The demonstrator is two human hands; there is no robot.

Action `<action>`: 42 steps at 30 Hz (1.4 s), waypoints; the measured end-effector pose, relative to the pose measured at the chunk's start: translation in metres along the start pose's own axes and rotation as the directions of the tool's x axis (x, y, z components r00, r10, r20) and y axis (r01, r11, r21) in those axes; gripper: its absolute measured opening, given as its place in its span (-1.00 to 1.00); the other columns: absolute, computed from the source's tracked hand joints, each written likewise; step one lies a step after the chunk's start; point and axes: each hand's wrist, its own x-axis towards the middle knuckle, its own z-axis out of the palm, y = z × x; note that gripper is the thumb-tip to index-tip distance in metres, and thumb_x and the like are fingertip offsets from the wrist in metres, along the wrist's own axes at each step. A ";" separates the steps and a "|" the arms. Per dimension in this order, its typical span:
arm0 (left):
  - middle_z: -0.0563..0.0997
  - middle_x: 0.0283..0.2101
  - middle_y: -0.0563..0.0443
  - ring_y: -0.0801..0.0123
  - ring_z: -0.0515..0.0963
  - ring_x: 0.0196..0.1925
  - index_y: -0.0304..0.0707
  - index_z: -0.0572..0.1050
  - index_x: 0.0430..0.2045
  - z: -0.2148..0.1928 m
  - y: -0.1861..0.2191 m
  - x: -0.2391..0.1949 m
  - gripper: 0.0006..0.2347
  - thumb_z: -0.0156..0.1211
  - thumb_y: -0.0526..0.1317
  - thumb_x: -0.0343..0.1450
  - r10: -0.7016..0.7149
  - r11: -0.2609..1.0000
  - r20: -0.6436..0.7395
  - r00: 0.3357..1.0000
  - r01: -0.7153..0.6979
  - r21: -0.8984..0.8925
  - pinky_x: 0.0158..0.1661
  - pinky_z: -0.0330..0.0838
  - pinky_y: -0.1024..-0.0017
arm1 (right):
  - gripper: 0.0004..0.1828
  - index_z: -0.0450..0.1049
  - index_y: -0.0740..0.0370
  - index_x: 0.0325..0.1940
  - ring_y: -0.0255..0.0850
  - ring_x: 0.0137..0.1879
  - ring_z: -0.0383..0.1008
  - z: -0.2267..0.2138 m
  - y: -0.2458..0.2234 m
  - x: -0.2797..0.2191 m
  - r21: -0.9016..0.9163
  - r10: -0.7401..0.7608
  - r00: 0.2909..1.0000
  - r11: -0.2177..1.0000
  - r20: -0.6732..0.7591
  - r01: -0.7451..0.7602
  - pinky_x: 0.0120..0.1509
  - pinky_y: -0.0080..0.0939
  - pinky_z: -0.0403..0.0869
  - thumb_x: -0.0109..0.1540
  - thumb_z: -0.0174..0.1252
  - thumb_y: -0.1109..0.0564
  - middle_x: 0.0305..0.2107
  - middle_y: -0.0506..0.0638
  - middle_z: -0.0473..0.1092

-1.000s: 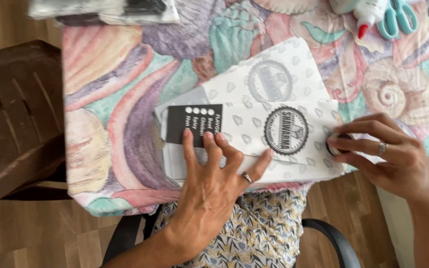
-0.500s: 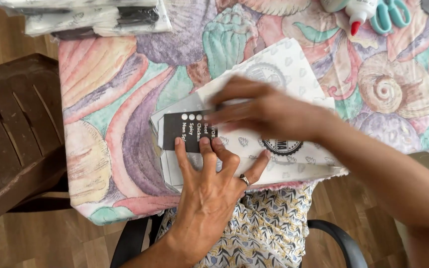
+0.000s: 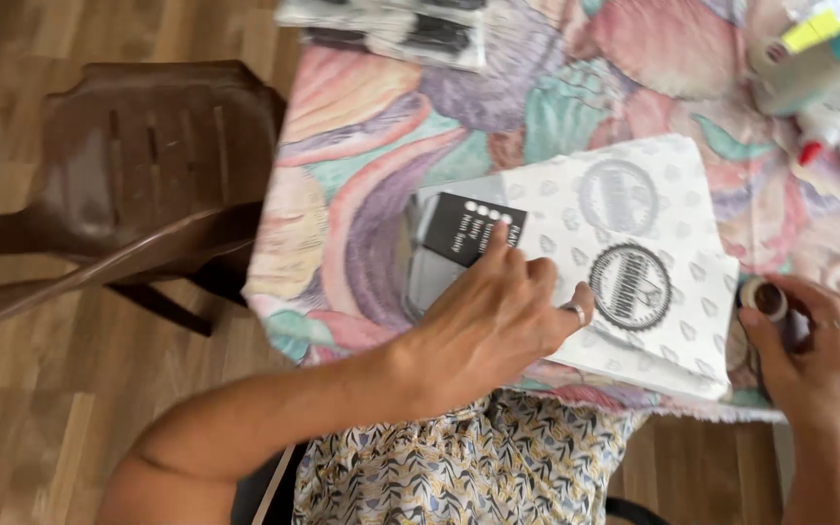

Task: The person wraps rectangular boxes in white paper printed with a 'Shawarma' logo. They fold the paper over the boxes and secure the edges with small pieces of tape. The person handles the boxes and paper by hand, repeatedly folding and taping to complete the wrapping.

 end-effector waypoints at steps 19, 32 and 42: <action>0.58 -0.17 -0.24 0.21 0.66 -0.24 -0.40 0.31 -0.19 -0.029 -0.109 -0.095 -0.72 -0.11 -0.73 0.38 -0.679 0.728 -0.420 0.603 0.474 -0.496 -0.29 0.62 0.50 | -0.59 0.35 0.45 0.45 -0.05 0.21 0.36 0.014 -0.003 -0.003 0.283 0.169 0.986 0.945 0.012 -0.166 0.20 -0.18 0.33 0.51 0.19 0.40 0.28 0.23 0.33; 0.24 0.31 -0.40 -0.31 0.24 0.30 -0.39 0.64 -0.22 -0.012 -0.075 -0.092 -0.85 0.17 -0.40 0.41 -0.652 0.699 -0.203 0.730 0.683 0.213 -0.11 0.39 -0.17 | -0.56 0.40 0.59 0.40 0.35 0.60 0.12 -0.012 -0.073 0.009 0.054 -0.161 0.983 0.985 -0.087 0.166 0.68 0.34 0.12 0.46 0.24 0.32 0.48 0.49 0.18; 0.66 -0.11 -0.14 0.07 0.57 0.00 -0.37 0.62 -0.31 -0.011 -0.033 -0.052 -0.75 0.53 -0.15 0.37 0.037 0.951 -0.351 0.936 -0.141 -0.275 0.08 0.41 0.09 | -0.72 0.60 0.28 -0.13 0.12 0.08 0.55 -0.023 -0.177 0.037 0.166 -0.626 0.773 0.777 0.101 0.607 0.18 0.03 0.57 0.16 0.43 0.10 -0.08 0.18 0.55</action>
